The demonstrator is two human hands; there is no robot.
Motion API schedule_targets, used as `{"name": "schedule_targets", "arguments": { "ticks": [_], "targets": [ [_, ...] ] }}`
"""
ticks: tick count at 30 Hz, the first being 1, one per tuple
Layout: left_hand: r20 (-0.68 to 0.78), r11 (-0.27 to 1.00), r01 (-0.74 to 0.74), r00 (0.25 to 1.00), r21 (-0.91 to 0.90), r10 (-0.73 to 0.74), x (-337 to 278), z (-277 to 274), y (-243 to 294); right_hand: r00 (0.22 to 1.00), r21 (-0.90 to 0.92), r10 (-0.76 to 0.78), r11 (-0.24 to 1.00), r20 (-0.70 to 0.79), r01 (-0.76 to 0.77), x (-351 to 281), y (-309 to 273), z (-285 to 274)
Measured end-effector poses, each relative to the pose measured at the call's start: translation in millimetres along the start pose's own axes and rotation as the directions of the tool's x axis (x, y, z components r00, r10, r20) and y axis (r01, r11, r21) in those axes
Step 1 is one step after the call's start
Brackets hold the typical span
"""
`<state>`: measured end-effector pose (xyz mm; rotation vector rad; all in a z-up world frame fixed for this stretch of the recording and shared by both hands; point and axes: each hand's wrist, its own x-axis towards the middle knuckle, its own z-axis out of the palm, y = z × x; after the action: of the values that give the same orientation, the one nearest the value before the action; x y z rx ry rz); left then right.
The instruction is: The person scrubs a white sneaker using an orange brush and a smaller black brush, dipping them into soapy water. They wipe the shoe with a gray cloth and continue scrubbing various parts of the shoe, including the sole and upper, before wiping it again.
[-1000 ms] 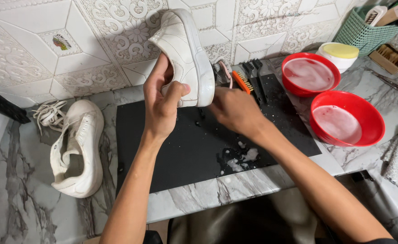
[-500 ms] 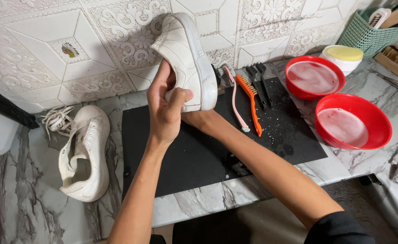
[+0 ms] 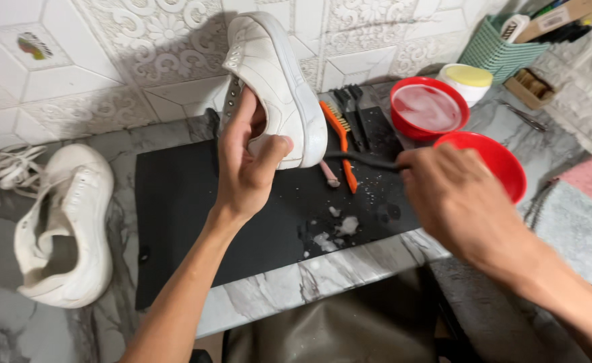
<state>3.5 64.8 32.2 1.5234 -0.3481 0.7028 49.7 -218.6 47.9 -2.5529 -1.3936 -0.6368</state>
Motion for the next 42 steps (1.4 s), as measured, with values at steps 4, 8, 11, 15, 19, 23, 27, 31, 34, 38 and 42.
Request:
{"name": "schedule_targets", "arguments": {
  "ticks": [4,8,11,15,19,23,27,31,34,38,42],
  "targets": [
    [0.060,1.000,-0.008,0.998,0.003,0.008,-10.8,17.9,-8.9,0.878,-0.086,0.461,0.887,0.129,-0.453,-54.5,56.7,-39.9],
    [0.134,1.000,-0.018,0.991,-0.006,0.019,-17.5,31.7,-10.7,0.718,-0.285,0.680,0.724,0.146,-0.628,-80.2,94.7,-37.0],
    [0.154,1.000,-0.014,0.988,-0.019,0.017,-19.7,38.1,-13.6,0.607,-0.281,0.728,0.684,0.318,-0.673,-80.4,98.6,-31.5],
    [0.152,0.999,0.027,0.988,-0.017,-0.024,-24.3,42.3,-16.6,0.666,-0.383,0.717,0.685,0.203,-0.620,-98.9,114.4,-20.8],
    [0.171,0.999,0.026,0.985,-0.037,-0.019,-26.8,44.6,-22.2,0.645,-0.441,0.712,0.690,0.276,-0.573,-85.9,98.1,-24.8],
    [0.223,0.996,0.073,0.973,-0.059,-0.058,-32.3,52.0,-17.9,0.967,-0.234,0.248,0.946,0.068,-0.226,-75.3,84.7,-27.3],
    [0.281,0.996,0.082,0.957,-0.047,-0.065,-36.5,57.0,-19.3,0.989,-0.106,-0.123,0.988,-0.085,0.114,-52.8,81.2,-27.2],
    [0.320,0.991,0.130,0.940,-0.010,-0.120,-38.8,61.4,-13.5,0.933,-0.080,-0.304,0.952,-0.194,0.294,-19.9,66.5,-23.9],
    [0.357,0.983,0.183,0.918,-0.002,-0.171,-39.6,63.1,-11.0,0.895,-0.029,-0.393,0.918,-0.210,0.396,-6.5,64.3,-26.5],
    [0.386,0.979,0.205,0.903,-0.006,-0.187,-40.9,64.7,-8.1,0.857,0.014,-0.462,0.879,-0.229,0.478,4.7,46.2,-37.2],
    [0.377,0.984,0.177,0.909,0.034,-0.176,-42.7,65.6,-13.7,0.850,-0.029,-0.453,0.886,-0.270,0.463,4.0,75.7,-30.3]
  ]
}}
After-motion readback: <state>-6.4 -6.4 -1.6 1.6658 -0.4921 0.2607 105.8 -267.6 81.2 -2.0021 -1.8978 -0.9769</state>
